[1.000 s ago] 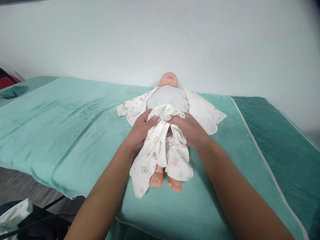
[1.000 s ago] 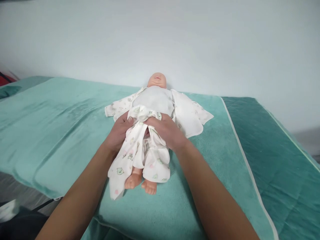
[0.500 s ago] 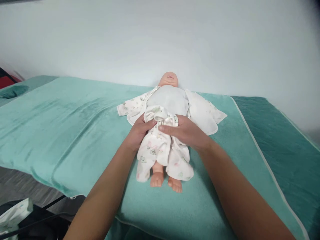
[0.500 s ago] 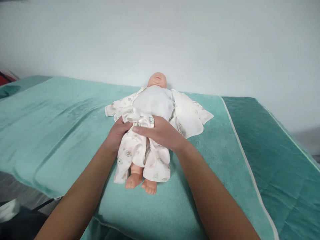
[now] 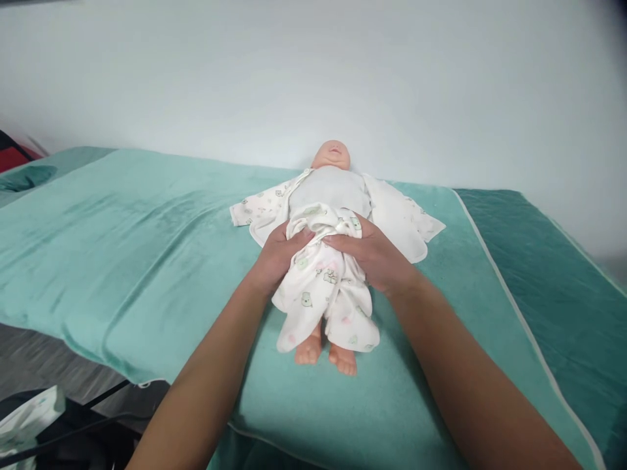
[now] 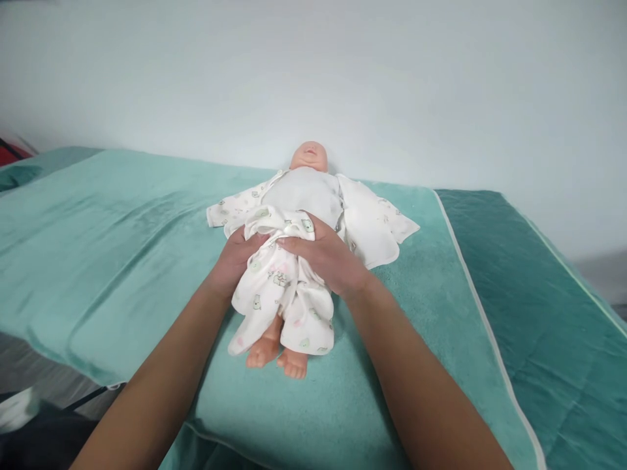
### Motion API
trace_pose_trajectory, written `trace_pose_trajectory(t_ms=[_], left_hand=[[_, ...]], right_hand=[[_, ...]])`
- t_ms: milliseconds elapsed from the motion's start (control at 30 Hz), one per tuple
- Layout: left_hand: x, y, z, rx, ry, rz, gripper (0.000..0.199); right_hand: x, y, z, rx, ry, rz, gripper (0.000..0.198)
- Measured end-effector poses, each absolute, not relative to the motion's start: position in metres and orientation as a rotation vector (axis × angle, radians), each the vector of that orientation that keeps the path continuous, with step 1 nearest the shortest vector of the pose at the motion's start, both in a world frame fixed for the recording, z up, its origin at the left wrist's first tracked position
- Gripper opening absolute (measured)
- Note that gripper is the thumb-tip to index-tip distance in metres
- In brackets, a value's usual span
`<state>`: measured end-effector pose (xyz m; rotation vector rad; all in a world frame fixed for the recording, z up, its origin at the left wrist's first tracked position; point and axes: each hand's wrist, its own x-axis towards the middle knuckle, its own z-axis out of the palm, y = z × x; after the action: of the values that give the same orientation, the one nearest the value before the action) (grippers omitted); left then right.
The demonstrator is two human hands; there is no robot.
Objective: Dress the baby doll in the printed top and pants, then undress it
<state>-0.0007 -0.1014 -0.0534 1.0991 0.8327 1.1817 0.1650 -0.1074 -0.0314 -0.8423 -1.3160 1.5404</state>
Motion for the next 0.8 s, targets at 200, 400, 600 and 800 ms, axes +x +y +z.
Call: trace_pose_trajectory(t_ms=[200, 400, 600, 800], left_hand=[[-0.004, -0.105, -0.054, 1.216, 0.9, 1.136, 0.048], [-0.009, -0.121, -0.035, 1.239, 0.902, 0.913, 0.039], [-0.001, -0.164, -0.011, 0.941, 0.862, 0.953, 0.04], [0.008, -0.214, -0.008, 0.765, 1.003, 1.024, 0.035]], right_hand=[[0.165, -0.111, -0.029, -0.853, -1.359, 1.491, 0.034], [0.169, -0.112, -0.03, -0.833, -1.439, 1.412, 0.024], [0.171, -0.112, -0.031, -0.917, -1.666, 1.211, 0.017], [0.172, -0.116, -0.029, -0.962, -1.926, 1.194, 0.009]])
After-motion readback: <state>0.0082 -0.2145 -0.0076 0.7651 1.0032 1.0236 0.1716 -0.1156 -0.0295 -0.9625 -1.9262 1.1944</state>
